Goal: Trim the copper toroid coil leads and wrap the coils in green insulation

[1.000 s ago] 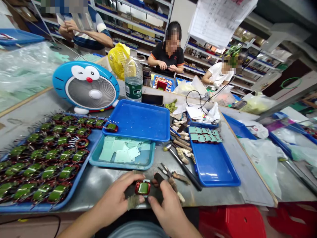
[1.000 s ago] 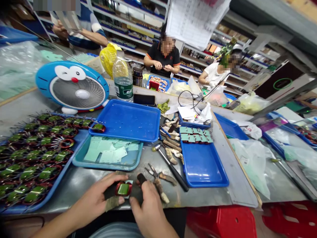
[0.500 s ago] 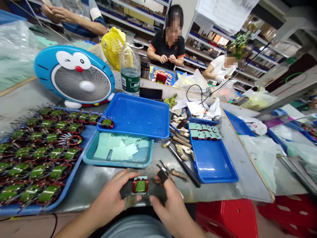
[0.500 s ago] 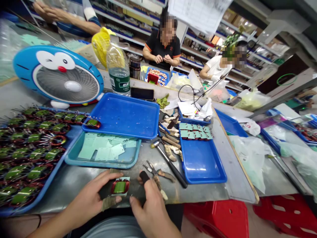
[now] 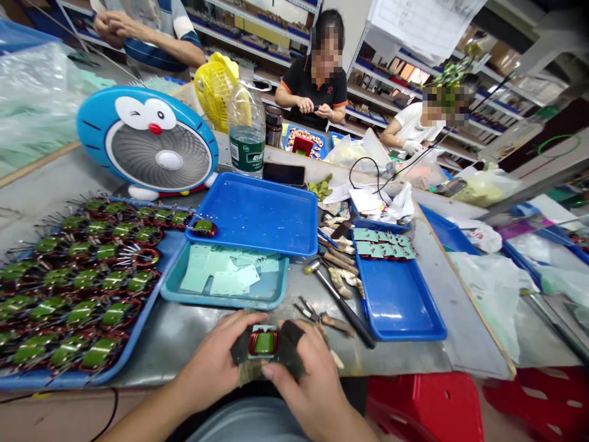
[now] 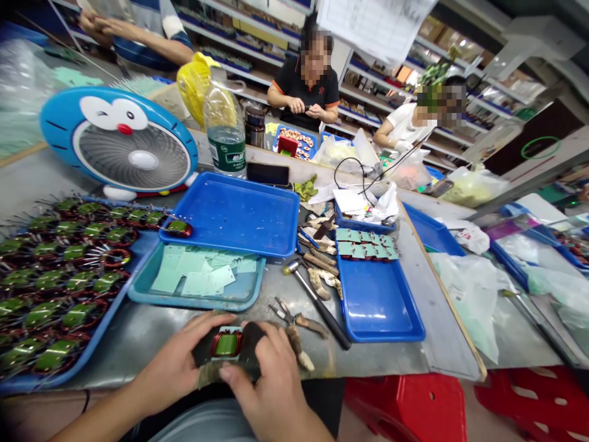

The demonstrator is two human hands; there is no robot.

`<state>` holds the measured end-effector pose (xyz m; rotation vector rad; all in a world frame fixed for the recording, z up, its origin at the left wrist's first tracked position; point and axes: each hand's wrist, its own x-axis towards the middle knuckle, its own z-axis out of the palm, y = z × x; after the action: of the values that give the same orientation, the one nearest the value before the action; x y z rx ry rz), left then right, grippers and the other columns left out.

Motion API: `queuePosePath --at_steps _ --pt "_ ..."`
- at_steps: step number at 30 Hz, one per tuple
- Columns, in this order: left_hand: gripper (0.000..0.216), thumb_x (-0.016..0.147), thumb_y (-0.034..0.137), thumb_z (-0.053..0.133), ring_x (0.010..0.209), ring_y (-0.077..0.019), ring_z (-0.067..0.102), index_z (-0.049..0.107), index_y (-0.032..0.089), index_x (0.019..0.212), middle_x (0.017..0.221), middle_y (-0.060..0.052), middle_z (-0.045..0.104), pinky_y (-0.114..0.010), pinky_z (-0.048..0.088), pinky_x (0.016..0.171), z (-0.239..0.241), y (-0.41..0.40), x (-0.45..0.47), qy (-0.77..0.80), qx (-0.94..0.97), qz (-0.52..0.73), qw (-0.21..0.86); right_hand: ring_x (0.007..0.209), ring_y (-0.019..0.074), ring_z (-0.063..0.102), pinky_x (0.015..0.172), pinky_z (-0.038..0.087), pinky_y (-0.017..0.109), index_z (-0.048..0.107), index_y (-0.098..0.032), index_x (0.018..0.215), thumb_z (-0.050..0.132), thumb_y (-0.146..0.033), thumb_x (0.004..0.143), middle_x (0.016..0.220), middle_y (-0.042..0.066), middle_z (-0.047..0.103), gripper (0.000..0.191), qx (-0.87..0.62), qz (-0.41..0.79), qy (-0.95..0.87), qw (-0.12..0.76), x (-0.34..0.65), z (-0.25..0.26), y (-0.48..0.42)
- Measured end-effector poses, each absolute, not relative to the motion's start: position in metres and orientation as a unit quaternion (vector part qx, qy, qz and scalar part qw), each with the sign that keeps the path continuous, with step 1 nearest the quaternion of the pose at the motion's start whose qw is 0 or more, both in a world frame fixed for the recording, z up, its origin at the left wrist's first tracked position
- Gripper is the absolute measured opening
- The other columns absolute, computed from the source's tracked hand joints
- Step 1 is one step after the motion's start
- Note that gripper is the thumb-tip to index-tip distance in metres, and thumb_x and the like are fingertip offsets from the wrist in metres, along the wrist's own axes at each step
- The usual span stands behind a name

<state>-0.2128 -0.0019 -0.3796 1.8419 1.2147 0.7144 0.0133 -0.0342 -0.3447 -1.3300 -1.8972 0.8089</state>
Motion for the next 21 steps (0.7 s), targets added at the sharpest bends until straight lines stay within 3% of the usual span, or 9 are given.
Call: queuePosePath --at_steps 9,14,21 --pt "0.043 0.082 0.023 0.069 0.100 -0.0295 0.066 0.065 0.024 0.124 0.109 -0.007 0.072 -0.038 0.049 0.089 -0.394 -0.004 -0.207 0.463 0.759 0.292 0.352 0.086 0.0257 0.060 0.076 0.051 0.039 0.061 -0.019 0.112 0.053 -0.053 0.104 0.095 0.009 0.066 0.035 -0.497 0.174 -0.765 0.370 -0.021 -0.362 -0.024" --pt "0.048 0.079 0.013 0.053 0.098 -0.0288 0.063 0.060 0.024 0.125 0.107 -0.006 0.069 -0.040 0.048 0.088 -0.399 -0.011 -0.203 0.466 0.756 0.306 0.343 0.081 0.0248 0.055 0.073 0.046 0.038 0.057 -0.018 0.103 0.053 -0.046 0.106 0.089 0.008 0.062 0.028 -0.502 0.115 -0.764 0.390 -0.027 -0.368 -0.026" --pt "0.044 0.085 0.017 0.056 0.101 -0.0282 0.065 0.058 0.026 0.128 0.111 -0.006 0.071 -0.040 0.050 0.090 -0.402 -0.009 -0.206 0.461 0.765 0.304 0.332 0.082 0.0254 0.058 0.072 0.047 0.039 0.060 -0.020 0.106 0.053 -0.058 0.103 0.092 0.008 0.064 0.039 -0.533 0.145 -0.733 0.398 -0.031 -0.367 -0.028"
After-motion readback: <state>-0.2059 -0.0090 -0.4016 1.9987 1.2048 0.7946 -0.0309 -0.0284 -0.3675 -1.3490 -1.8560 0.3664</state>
